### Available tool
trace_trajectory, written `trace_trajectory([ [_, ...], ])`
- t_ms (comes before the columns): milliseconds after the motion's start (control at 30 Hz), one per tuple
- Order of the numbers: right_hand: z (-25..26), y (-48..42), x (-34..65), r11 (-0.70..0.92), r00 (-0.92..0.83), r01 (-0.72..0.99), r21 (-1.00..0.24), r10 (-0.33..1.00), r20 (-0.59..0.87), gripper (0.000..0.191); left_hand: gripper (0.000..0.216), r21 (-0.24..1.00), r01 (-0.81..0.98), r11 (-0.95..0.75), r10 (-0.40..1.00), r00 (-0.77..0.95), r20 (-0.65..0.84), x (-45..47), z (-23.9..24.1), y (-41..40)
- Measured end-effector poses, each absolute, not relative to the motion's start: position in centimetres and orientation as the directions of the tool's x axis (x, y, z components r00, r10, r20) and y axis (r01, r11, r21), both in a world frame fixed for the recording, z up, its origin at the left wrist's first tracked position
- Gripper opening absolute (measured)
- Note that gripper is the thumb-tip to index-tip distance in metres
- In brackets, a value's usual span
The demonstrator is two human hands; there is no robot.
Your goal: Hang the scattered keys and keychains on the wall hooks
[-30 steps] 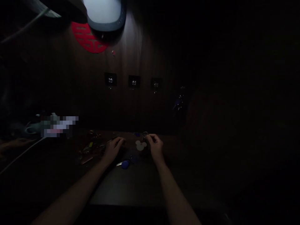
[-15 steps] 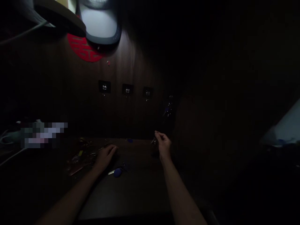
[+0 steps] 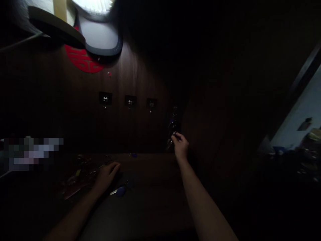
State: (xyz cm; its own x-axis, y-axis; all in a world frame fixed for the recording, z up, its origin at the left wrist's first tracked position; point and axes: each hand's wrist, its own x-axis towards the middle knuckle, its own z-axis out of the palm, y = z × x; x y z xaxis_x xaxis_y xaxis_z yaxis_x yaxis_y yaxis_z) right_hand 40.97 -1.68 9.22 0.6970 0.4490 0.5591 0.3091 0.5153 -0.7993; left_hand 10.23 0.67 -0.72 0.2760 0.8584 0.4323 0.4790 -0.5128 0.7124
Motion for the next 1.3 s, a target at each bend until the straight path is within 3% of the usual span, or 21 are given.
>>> trace_trajectory([
  [233,12.9,0.2,41.6,0.519,0.688,0.440,-0.733,0.330,0.647,0.029,0.036,0.708,0.498,-0.501,0.865,0.299,0.403,10.2,-0.9,0.8],
  [633,18.4,4.4,43.0,0.322,0.701,0.621,-0.715,0.181,0.690,0.025,0.035,0.665,0.529,-0.527,0.850,0.335,0.407,10.4,-1.0,0.8],
  [900,17.5,5.3,43.3,0.171,0.677,0.682,-0.711,0.219,0.703,0.026,0.034,0.630,0.564,-0.534,0.846,0.368,0.387,10.4,-1.1,1.0],
  [1300,14.4,2.9,42.1,0.323,0.662,0.643,-0.694,0.221,0.716,0.026,0.030,0.628,0.571,-0.529,0.849,0.369,0.379,10.3,-1.1,1.0],
])
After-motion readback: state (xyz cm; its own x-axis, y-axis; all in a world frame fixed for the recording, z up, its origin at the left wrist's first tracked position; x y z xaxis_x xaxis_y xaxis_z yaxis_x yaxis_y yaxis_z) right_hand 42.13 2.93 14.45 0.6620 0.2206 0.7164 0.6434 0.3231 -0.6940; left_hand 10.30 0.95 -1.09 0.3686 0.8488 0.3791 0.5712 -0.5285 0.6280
